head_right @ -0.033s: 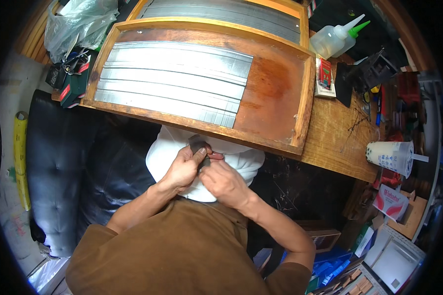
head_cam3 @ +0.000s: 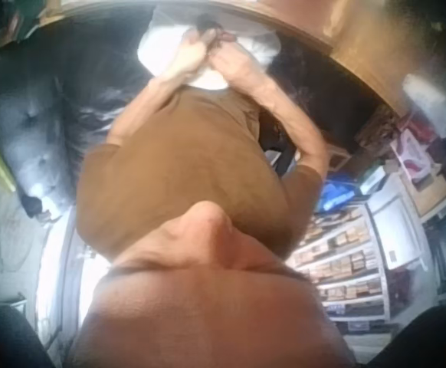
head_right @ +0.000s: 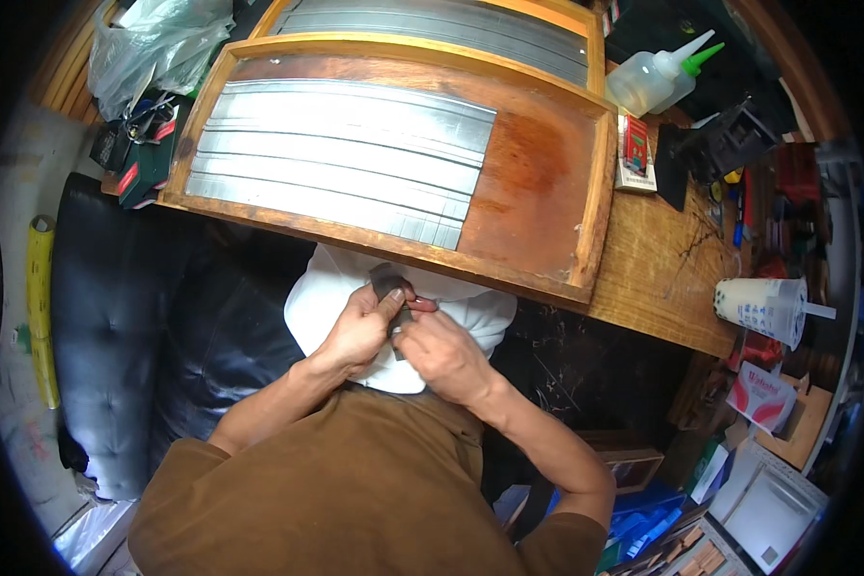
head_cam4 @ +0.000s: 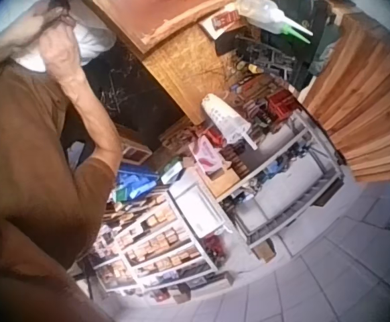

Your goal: The person wipes a small rectangular metal strip with a white cloth, repeatedly rubbing its edges and surfaces. The person handles the strip one at a time, turning it over and cleaning different sides while seated at a cluttered workbench.

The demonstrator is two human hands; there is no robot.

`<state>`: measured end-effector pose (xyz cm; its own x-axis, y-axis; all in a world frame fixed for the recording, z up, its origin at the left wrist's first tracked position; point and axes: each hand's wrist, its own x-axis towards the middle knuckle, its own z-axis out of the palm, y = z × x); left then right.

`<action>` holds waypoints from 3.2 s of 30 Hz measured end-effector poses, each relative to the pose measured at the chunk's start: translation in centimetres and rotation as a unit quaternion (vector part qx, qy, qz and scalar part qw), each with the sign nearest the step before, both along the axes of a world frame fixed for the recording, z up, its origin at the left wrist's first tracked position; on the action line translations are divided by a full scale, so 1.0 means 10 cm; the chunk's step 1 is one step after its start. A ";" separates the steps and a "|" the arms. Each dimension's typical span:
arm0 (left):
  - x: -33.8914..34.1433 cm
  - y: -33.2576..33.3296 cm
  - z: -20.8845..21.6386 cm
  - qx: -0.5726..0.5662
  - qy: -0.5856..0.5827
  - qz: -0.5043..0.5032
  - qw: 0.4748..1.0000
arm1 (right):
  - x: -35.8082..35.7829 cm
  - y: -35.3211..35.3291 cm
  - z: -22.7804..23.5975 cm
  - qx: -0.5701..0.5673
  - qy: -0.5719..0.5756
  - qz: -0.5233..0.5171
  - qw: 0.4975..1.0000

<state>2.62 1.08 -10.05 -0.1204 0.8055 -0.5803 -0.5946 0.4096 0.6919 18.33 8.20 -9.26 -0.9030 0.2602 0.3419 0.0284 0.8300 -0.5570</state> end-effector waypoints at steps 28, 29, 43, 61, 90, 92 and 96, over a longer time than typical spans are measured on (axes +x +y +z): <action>-0.27 -0.19 0.11 0.013 -0.197 0.046 0.979 | 0.35 -0.16 0.11 -0.148 -0.039 -0.197 0.969; -0.31 -0.21 0.17 0.015 -0.222 0.046 0.974 | 0.35 -0.17 0.24 -0.144 -0.037 -0.204 0.968; -0.26 -0.11 0.40 0.064 -0.404 -0.029 0.912 | 0.38 -0.44 0.38 -0.414 0.025 -0.075 0.907; -0.33 0.26 0.64 -0.022 0.076 -0.279 0.957 | 0.30 -0.89 0.33 -0.461 0.107 -0.234 0.849; -0.41 0.44 0.57 -0.065 -0.029 -0.246 0.967 | 0.19 -0.83 0.29 -0.493 0.079 -0.268 0.824; -0.42 0.45 0.53 -0.047 -0.027 -0.256 0.965 | 0.19 -0.82 0.32 -0.520 0.056 -0.258 0.812; -0.42 0.37 0.60 -0.045 0.009 -0.250 0.967 | 0.41 -0.50 0.60 -0.485 -0.035 -0.181 0.855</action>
<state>-1.59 4.82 -4.05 0.2601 0.7121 -0.6521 -0.2939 0.7017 0.6491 22.39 3.15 -3.29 -0.7124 0.6580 -0.2440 0.2466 -0.0908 -0.9649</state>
